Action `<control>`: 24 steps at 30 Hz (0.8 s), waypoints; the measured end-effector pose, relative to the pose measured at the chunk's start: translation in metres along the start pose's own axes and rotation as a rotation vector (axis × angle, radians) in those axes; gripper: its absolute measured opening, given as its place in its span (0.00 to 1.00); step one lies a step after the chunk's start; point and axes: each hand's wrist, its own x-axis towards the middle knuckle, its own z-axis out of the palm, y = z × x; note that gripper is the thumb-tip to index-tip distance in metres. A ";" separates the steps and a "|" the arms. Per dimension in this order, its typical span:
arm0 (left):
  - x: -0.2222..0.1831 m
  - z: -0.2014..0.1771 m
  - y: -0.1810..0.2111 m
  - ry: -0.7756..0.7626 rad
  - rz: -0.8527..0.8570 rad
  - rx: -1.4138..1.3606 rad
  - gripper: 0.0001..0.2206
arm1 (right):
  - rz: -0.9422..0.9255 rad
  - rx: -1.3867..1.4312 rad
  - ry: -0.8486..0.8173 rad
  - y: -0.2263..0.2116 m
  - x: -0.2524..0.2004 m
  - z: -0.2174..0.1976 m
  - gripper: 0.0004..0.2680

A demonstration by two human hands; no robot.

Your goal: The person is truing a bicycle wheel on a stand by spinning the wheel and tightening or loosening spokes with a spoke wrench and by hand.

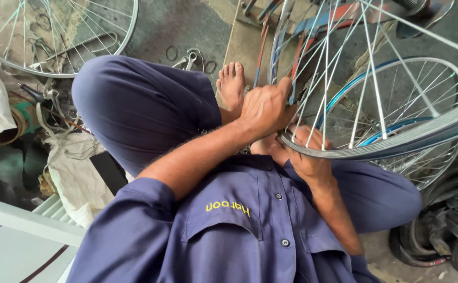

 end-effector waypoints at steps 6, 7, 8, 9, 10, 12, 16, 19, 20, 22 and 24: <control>-0.002 -0.039 -0.006 -0.497 0.430 -1.012 0.18 | 0.187 0.188 0.052 -0.033 0.000 -0.056 0.09; -0.002 -0.039 -0.004 -0.607 0.339 -1.165 0.17 | 0.186 0.218 0.084 -0.037 0.001 -0.066 0.09; -0.003 -0.039 -0.003 -0.717 0.244 -1.315 0.16 | 0.185 0.248 0.116 -0.040 0.003 -0.072 0.08; -0.003 -0.037 -0.004 -0.827 0.146 -1.459 0.15 | 0.187 0.268 0.089 -0.040 0.007 -0.074 0.09; -0.002 -0.034 -0.006 -0.708 0.149 -1.259 0.14 | 0.188 0.287 0.061 -0.038 0.011 -0.074 0.09; -0.006 -0.020 -0.011 -0.483 0.146 -0.869 0.14 | 0.208 0.326 -0.041 -0.031 0.013 -0.073 0.09; -0.006 -0.013 -0.034 -0.234 0.224 -0.470 0.13 | 0.212 0.429 -0.187 -0.006 0.029 -0.054 0.08; 0.006 -0.010 -0.043 -0.230 0.272 -0.505 0.11 | 0.170 0.410 -0.208 0.010 0.024 -0.044 0.08; 0.006 -0.009 -0.043 -0.210 0.268 -0.446 0.11 | 0.147 0.389 -0.219 0.015 0.021 -0.042 0.08; 0.005 -0.009 -0.043 -0.179 0.254 -0.391 0.12 | 0.475 0.753 -0.127 0.024 0.016 -0.027 0.08; 0.005 -0.008 -0.044 -0.164 0.236 -0.401 0.13 | 0.650 0.917 -0.098 0.036 0.017 -0.013 0.09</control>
